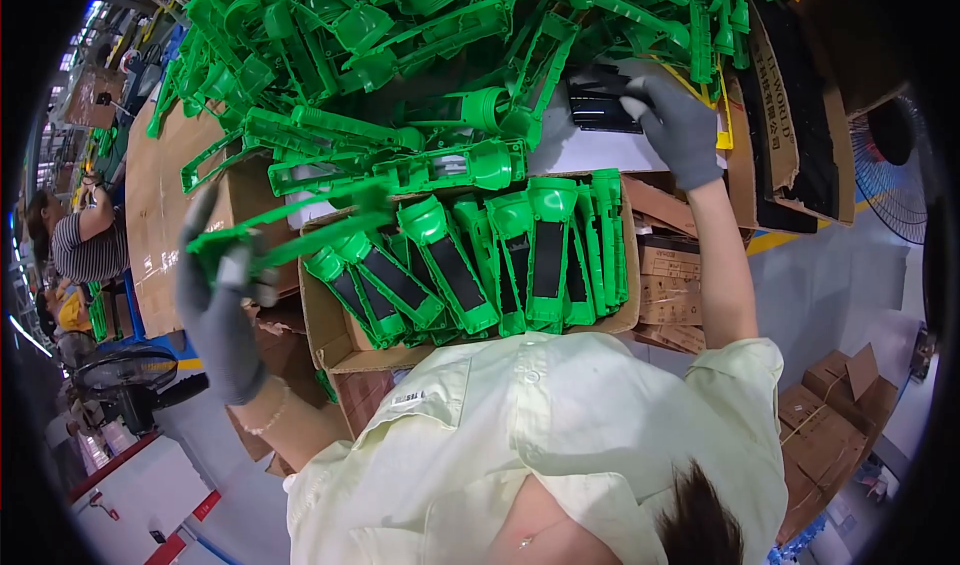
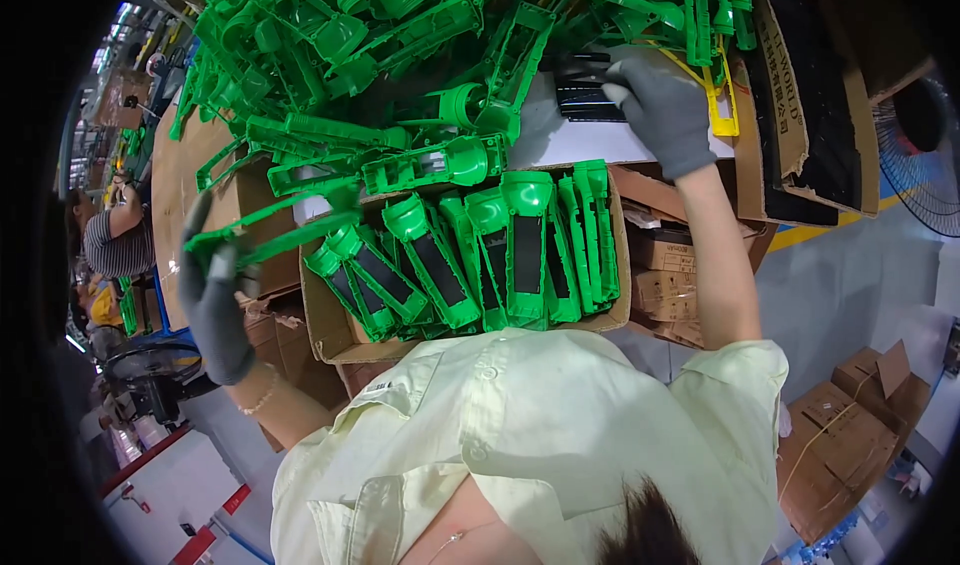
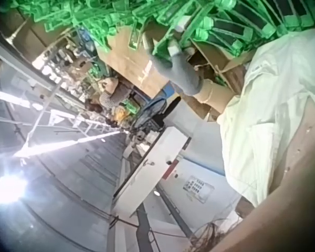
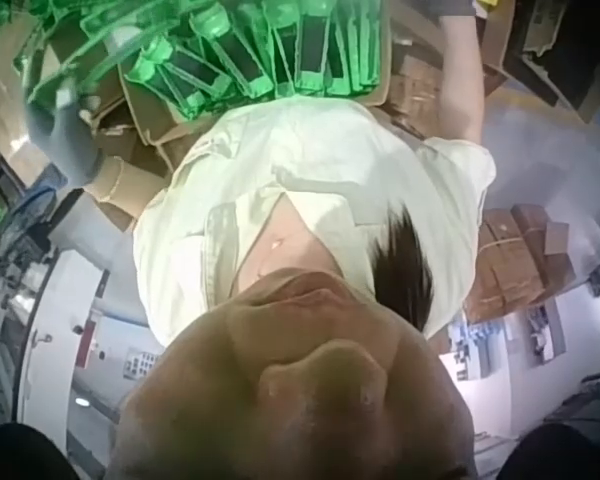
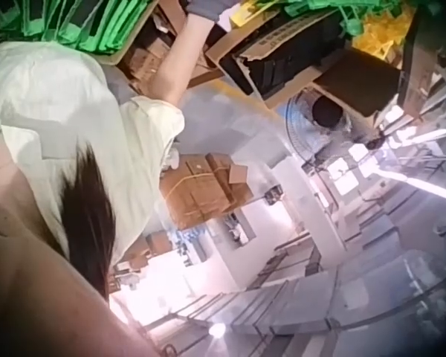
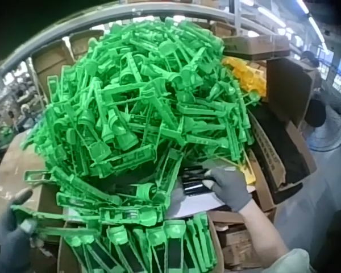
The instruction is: Manually assembling green plastic light fixture components by attaching black strips and placing them into a box.
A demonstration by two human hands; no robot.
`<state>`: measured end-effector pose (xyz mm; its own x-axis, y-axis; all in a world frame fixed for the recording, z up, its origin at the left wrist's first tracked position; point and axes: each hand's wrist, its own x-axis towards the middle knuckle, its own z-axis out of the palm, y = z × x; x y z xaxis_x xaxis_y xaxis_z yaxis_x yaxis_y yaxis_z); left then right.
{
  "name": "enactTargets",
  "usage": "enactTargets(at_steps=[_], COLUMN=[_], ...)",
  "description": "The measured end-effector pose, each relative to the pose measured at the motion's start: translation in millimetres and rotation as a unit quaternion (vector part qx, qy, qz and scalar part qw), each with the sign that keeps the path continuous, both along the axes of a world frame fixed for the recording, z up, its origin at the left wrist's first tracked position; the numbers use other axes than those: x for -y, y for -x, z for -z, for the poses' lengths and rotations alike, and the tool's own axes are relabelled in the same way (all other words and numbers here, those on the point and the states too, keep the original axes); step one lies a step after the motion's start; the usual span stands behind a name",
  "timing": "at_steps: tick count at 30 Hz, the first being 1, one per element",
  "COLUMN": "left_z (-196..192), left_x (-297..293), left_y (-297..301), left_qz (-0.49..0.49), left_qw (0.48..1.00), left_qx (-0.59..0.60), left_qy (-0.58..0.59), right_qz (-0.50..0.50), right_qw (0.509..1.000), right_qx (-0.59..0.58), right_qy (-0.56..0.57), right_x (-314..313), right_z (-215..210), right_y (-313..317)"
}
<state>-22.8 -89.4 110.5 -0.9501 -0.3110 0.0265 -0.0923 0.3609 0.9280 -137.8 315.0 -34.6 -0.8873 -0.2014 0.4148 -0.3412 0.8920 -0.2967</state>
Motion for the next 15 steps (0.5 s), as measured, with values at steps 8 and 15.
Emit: enactTargets(at_steps=[8,15], left_z=[55.6,64.3], left_x=[-74.0,-111.2], left_y=[5.0,10.3], left_qz=[0.065,0.136], left_qw=[0.964,0.955], left_qx=[0.024,0.019], left_qy=[-0.255,-0.263], right_qz=[-0.209,-0.242], right_qw=[0.966,0.948], right_qx=[-0.148,-0.207], right_qy=[0.041,0.023], right_x=[70.7,89.3], right_z=[-76.1,-84.1], right_y=[-72.5,-90.3])
